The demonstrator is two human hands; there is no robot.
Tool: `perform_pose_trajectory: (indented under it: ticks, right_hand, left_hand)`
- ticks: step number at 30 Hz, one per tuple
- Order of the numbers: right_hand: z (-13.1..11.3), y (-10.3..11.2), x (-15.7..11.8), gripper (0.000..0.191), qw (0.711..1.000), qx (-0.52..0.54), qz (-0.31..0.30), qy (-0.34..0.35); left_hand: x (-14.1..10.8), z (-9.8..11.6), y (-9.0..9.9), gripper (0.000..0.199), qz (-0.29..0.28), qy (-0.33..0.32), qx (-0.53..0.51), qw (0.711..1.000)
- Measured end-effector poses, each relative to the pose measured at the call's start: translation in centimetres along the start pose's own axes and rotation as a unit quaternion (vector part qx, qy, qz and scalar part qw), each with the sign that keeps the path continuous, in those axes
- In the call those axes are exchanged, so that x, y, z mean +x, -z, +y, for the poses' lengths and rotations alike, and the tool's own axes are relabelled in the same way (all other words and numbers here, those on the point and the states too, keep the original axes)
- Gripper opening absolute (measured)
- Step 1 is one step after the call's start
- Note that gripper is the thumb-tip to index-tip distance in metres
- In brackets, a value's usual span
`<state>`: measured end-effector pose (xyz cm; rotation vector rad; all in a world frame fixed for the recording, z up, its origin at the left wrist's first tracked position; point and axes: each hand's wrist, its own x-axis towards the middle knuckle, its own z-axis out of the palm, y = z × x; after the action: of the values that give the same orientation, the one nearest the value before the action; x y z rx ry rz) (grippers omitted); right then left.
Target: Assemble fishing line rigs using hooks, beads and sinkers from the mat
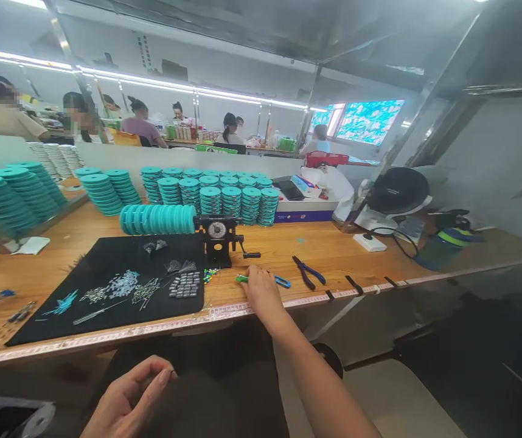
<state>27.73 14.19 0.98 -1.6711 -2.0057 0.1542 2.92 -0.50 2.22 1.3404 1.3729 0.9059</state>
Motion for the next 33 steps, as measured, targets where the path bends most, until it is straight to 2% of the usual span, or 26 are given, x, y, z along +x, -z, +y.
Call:
perform_pose_trajectory:
  ticks: [3, 5, 6, 8, 9, 10, 11, 14, 16, 20, 22, 26, 28, 33]
  right_hand:
    - [-2.4, 0.3, -2.8, 0.011, 0.997, 0.07, 0.013, -0.01]
    - [-4.8, 0.5, -5.7, 0.011, 0.987, 0.162, -0.014, -0.007]
    - [-6.0, 0.5, -7.1, 0.01, 0.962, 0.269, -0.054, -0.015]
    - [-8.3, 0.4, -9.8, 0.01, 0.88, 0.451, -0.136, -0.053]
    - [-9.2, 0.3, -10.8, 0.014, 0.842, 0.513, -0.151, -0.075]
    - [-9.9, 0.2, -11.6, 0.018, 0.817, 0.547, -0.153, -0.095]
    - [-10.5, 0.1, -12.1, 0.021, 0.805, 0.564, -0.146, -0.109]
    - [-11.2, 0.0, -12.5, 0.029, 0.807, 0.562, -0.145, -0.111]
    - [-11.3, -0.1, -12.3, 0.029, 0.82, 0.542, -0.16, -0.091]
    - [-11.3, -0.4, -12.1, 0.032, 0.861, 0.483, -0.14, -0.074]
    - [-11.2, -0.6, -12.2, 0.032, 0.863, 0.479, -0.138, -0.082]
    - [-10.9, -0.6, -12.3, 0.038, 0.837, 0.51, -0.161, -0.119]
    - [-10.7, -0.6, -12.4, 0.038, 0.822, 0.53, -0.173, -0.117]
    - [-10.7, -2.0, -13.1, 0.039, 0.757, 0.601, -0.226, -0.119]
  left_hand:
    - [0.1, -0.1, 0.3, 0.045, 0.017, -0.03, 0.001, 0.999]
    - [0.0, -0.2, 0.3, 0.043, 0.017, -0.033, -0.003, 0.999]
    - [0.0, -0.2, 0.2, 0.042, 0.014, -0.033, -0.005, 0.999]
    - [-0.1, -0.2, 0.2, 0.041, 0.006, -0.034, -0.01, 0.999]
    - [-0.2, -0.2, 0.2, 0.042, 0.002, -0.035, -0.013, 0.999]
    - [-0.2, -0.3, 0.2, 0.042, 0.0, -0.036, -0.013, 0.999]
    - [-0.3, -0.3, 0.2, 0.042, -0.002, -0.036, -0.012, 0.999]
    - [-0.3, -0.7, 0.2, 0.041, -0.006, -0.041, -0.003, 0.999]
    - [-0.3, -0.9, 0.2, 0.041, -0.012, -0.046, 0.006, 0.999]
    - [-0.4, -1.4, 0.0, 0.041, -0.01, -0.059, 0.04, 0.997]
    - [-0.4, -1.4, 0.0, 0.039, -0.003, -0.064, 0.052, 0.997]
    - [-0.4, -1.2, 0.4, 0.036, 0.024, -0.058, 0.044, 0.997]
    - [-0.4, -1.0, 0.7, 0.035, 0.018, -0.04, 0.033, 0.998]
    - [-0.3, -0.7, 1.0, 0.038, -0.013, -0.003, -0.019, 1.0]
